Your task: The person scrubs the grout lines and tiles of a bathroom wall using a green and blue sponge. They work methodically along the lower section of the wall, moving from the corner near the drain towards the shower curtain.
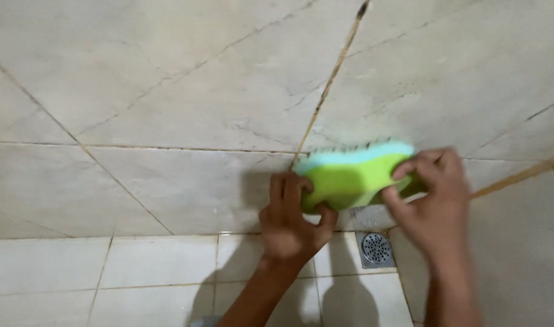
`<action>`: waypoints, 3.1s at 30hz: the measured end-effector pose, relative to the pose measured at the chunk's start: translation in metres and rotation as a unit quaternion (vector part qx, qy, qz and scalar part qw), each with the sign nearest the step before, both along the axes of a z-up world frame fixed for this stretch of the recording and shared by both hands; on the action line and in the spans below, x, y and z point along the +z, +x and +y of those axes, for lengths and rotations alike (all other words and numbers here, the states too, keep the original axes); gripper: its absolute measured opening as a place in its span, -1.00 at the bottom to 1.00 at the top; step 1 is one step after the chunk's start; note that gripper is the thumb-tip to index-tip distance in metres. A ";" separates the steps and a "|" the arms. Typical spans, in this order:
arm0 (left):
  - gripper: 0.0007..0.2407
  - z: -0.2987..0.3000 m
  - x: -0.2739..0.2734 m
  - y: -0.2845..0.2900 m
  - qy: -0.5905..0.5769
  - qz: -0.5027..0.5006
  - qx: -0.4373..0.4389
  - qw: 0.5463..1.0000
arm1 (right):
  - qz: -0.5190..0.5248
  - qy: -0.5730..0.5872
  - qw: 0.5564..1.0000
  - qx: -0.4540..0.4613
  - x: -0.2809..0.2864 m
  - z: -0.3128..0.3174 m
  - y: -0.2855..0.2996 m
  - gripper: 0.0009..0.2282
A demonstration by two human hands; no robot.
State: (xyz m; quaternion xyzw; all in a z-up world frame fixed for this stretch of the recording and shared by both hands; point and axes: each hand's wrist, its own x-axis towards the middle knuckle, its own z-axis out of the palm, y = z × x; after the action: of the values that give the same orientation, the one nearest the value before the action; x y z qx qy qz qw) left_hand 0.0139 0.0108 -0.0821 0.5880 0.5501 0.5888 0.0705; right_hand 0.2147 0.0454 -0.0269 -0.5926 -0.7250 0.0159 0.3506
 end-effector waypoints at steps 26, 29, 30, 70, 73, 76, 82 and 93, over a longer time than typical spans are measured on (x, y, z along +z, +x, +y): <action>-0.72 -0.008 -0.011 0.014 -0.078 0.039 -0.002 0.996 | 0.210 0.153 0.960 0.106 -0.110 0.008 0.032 -0.72; -0.72 -0.008 -0.024 0.007 -0.093 0.056 0.002 0.994 | 0.203 0.125 0.966 0.100 -0.112 0.001 0.025 -0.75; -0.72 -0.008 -0.031 0.004 -0.100 0.059 0.007 0.993 | 0.201 0.099 0.969 0.102 -0.113 -0.002 0.022 -0.76; -0.70 0.007 -0.066 0.014 -0.326 0.081 -0.044 0.941 | 0.142 -0.005 0.988 0.065 -0.161 0.001 0.023 -0.79; -0.72 0.003 -0.070 0.009 -0.366 0.090 -0.042 0.925 | 0.147 -0.036 0.987 0.055 -0.166 -0.006 0.021 -0.78; -0.71 0.006 -0.090 0.011 -0.344 0.080 -0.048 0.934 | 0.180 -0.022 0.981 0.071 -0.199 0.001 0.020 -0.78; -0.71 0.025 -0.121 0.024 -0.305 0.098 -0.043 0.946 | 0.208 0.098 0.971 0.059 -0.232 0.013 0.011 -0.78; -0.69 0.022 -0.139 0.014 -0.329 0.100 -0.032 0.939 | 0.206 0.052 0.975 0.071 -0.242 0.002 0.006 -0.72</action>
State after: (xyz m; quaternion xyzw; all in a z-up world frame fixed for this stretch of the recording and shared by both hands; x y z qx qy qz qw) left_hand 0.0281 0.0330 -0.2207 0.6050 0.6981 0.3107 0.2237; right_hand 0.2205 0.0478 -0.2693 -0.5048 -0.6773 0.1247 0.5205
